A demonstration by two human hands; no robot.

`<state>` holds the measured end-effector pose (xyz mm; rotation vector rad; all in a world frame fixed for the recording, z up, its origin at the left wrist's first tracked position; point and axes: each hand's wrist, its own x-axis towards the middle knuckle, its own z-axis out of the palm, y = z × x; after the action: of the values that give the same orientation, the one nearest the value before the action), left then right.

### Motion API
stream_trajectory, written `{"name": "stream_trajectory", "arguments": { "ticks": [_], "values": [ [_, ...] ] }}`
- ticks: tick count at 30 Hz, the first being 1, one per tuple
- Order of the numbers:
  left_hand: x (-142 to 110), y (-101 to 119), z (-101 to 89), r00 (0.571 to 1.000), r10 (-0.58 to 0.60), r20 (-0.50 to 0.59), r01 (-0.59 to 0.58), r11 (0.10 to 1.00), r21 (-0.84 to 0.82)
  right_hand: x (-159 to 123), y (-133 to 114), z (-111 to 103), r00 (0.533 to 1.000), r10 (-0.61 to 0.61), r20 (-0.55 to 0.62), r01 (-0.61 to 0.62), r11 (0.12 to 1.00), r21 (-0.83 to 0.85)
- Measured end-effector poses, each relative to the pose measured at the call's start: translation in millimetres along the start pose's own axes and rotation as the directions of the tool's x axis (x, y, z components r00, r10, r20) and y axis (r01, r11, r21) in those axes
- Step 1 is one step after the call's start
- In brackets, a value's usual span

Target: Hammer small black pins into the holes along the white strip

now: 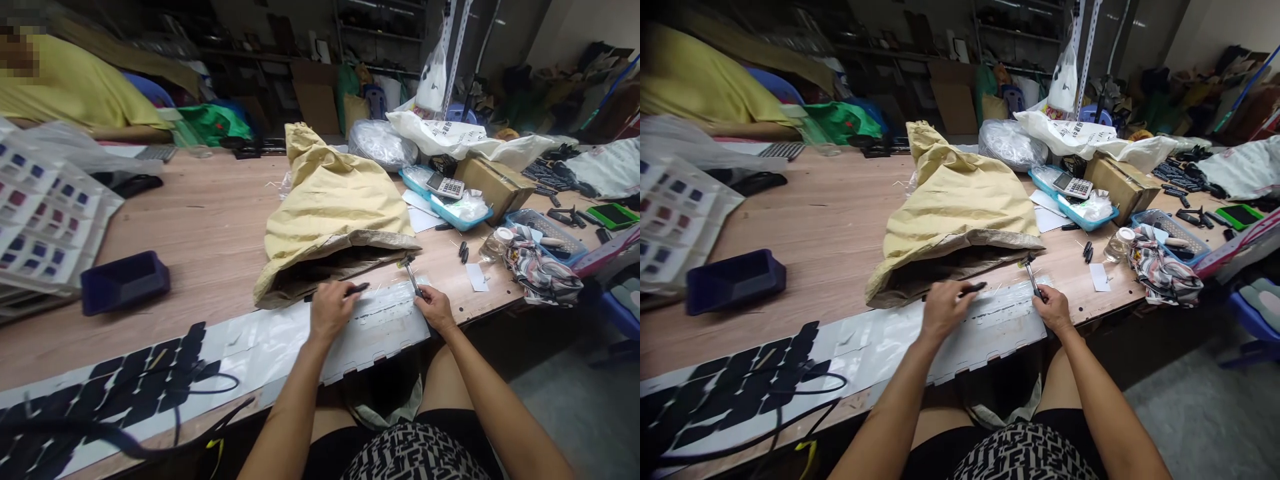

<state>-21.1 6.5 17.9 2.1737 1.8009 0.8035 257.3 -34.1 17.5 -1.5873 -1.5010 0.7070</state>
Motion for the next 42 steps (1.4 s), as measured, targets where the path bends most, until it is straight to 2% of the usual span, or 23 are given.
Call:
{"name": "stream_trajectory", "arguments": {
  "ticks": [2,4,8,11,15,22,27,31,37,42],
  "values": [
    [-7.5,23.7,16.5,0.994,0.080,0.080,-0.076,0.995,-0.059,-0.1,1.0,0.1,1.000,-0.004,0.003,0.004,1.000,-0.001],
    [-12.1,40.0,31.7,0.992,0.086,0.094,-0.078,0.993,-0.086,0.1,3.3,0.4,1.000,-0.011,0.008,0.011,1.000,-0.001],
    [-12.2,45.3,45.8,0.996,0.025,0.087,-0.009,0.984,-0.178,1.4,7.3,1.5,1.000,-0.028,0.010,0.028,0.999,-0.016],
    [-8.9,39.7,44.7,0.992,0.013,0.125,0.021,0.964,-0.264,-0.5,2.7,-0.6,0.999,-0.046,0.000,0.046,0.998,-0.048],
    [-7.1,38.8,42.4,0.990,-0.014,0.143,0.054,0.959,-0.277,-14.6,-16.2,-9.8,0.997,-0.082,-0.017,0.079,0.989,-0.123],
    [-6.9,41.6,43.2,0.990,-0.025,0.142,0.063,0.961,-0.270,-50.1,-42.3,-21.0,0.981,-0.166,0.099,0.189,0.937,-0.294],
    [-6.3,41.5,43.5,0.988,-0.035,0.148,0.075,0.958,-0.278,-60.8,-42.7,-20.2,0.972,-0.217,0.093,0.235,0.919,-0.315],
    [-6.3,43.2,41.2,0.987,-0.042,0.153,0.083,0.958,-0.276,-62.4,-40.0,-18.3,0.978,-0.169,0.125,0.203,0.913,-0.354],
    [-5.4,43.6,40.8,0.989,-0.040,0.140,0.079,0.955,-0.285,-61.7,-41.8,-11.9,0.970,-0.213,0.115,0.237,0.932,-0.275],
    [-5.1,43.2,42.3,0.991,-0.031,0.132,0.067,0.959,-0.276,-56.9,-35.5,-9.1,0.976,-0.135,0.173,0.179,0.946,-0.271]
  ]
}}
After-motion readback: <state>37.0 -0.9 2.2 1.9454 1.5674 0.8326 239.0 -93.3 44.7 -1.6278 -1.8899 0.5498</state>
